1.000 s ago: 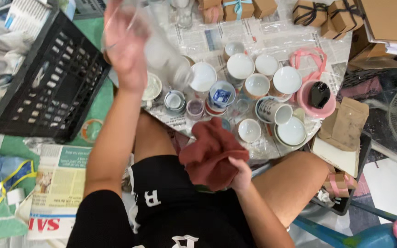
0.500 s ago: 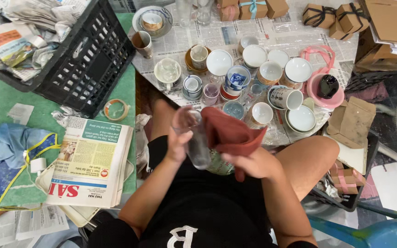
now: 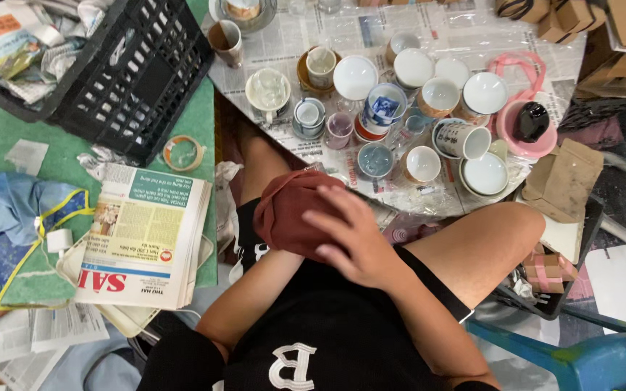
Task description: The person wipes a clear glass tumbler and a small white bowl with a brown cloth. They handle each item individually, rotating them to wipe the exterior and interior surfaces, then place them back on the table among other dishes.
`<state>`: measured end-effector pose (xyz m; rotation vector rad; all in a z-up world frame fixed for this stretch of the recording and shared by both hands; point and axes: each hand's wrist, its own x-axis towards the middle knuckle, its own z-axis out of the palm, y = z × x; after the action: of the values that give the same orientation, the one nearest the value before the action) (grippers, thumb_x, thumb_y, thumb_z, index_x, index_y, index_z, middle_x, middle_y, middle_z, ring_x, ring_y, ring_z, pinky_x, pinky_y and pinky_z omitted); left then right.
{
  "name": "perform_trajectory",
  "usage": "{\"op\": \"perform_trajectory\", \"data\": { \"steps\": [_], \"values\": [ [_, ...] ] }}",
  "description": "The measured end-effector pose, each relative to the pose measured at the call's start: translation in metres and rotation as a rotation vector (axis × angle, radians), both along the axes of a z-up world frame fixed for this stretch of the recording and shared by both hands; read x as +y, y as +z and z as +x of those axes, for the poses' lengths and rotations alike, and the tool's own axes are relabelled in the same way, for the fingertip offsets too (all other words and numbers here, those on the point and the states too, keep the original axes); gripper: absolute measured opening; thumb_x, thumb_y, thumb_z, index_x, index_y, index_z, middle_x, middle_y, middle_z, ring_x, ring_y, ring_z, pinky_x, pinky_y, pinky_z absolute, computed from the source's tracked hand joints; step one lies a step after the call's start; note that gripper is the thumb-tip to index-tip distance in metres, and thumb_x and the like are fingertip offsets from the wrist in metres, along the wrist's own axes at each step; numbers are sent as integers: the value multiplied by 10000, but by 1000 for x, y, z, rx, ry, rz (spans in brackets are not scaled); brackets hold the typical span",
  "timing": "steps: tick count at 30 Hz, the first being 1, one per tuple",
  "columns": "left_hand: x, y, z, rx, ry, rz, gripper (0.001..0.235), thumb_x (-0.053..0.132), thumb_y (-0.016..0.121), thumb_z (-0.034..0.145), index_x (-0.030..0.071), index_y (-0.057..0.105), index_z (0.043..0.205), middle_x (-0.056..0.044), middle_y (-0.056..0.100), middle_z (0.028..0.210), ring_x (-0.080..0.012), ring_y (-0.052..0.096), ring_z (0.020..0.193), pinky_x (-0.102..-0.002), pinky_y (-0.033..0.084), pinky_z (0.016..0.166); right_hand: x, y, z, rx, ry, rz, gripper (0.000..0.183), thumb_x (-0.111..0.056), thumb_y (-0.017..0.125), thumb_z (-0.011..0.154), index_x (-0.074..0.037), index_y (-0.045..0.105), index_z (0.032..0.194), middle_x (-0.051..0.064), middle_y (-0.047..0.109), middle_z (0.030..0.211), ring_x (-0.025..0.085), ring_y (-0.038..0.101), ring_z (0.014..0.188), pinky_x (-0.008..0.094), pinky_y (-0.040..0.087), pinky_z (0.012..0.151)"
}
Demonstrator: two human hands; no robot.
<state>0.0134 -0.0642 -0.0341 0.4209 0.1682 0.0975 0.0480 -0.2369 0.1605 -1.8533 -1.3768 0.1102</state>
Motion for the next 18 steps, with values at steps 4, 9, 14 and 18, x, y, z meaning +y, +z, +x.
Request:
{"op": "perform_trajectory", "data": {
  "steps": [4,9,14,18],
  "values": [
    [2,29,2,-13,-100,9,560,307,494,1046,97,365,1548,-109,399,1584,-240,463,1432,-417,390,1194,-3,-21,2,358,-228,99,496,-135,659,961,-65,525,1434,188,537,1453,318,528,1370,400,420,1126],
    [-2,53,-1,-14,-111,27,525,276,519,1058,76,400,1529,-134,439,1555,-255,505,1397,-423,425,1177,-4,-16,17,334,-369,118,237,-79,785,884,-66,710,1108,75,701,1101,196,677,970,303,543,841],
    [-14,93,5,-42,-55,32,491,246,544,1071,55,435,1510,-159,478,1527,-271,547,1362,-429,460,1161,-5,8,35,38,-432,213,174,-32,833,849,-63,754,1002,79,641,1092,212,648,1006,314,531,872],
    [-18,132,-6,-203,18,273,464,222,564,1081,39,463,1495,-180,510,1504,-283,581,1334,-434,488,1148,-7,11,39,-115,-507,341,186,22,814,855,-42,717,1001,111,617,1116,243,630,1061,348,528,929]
  ]
}}
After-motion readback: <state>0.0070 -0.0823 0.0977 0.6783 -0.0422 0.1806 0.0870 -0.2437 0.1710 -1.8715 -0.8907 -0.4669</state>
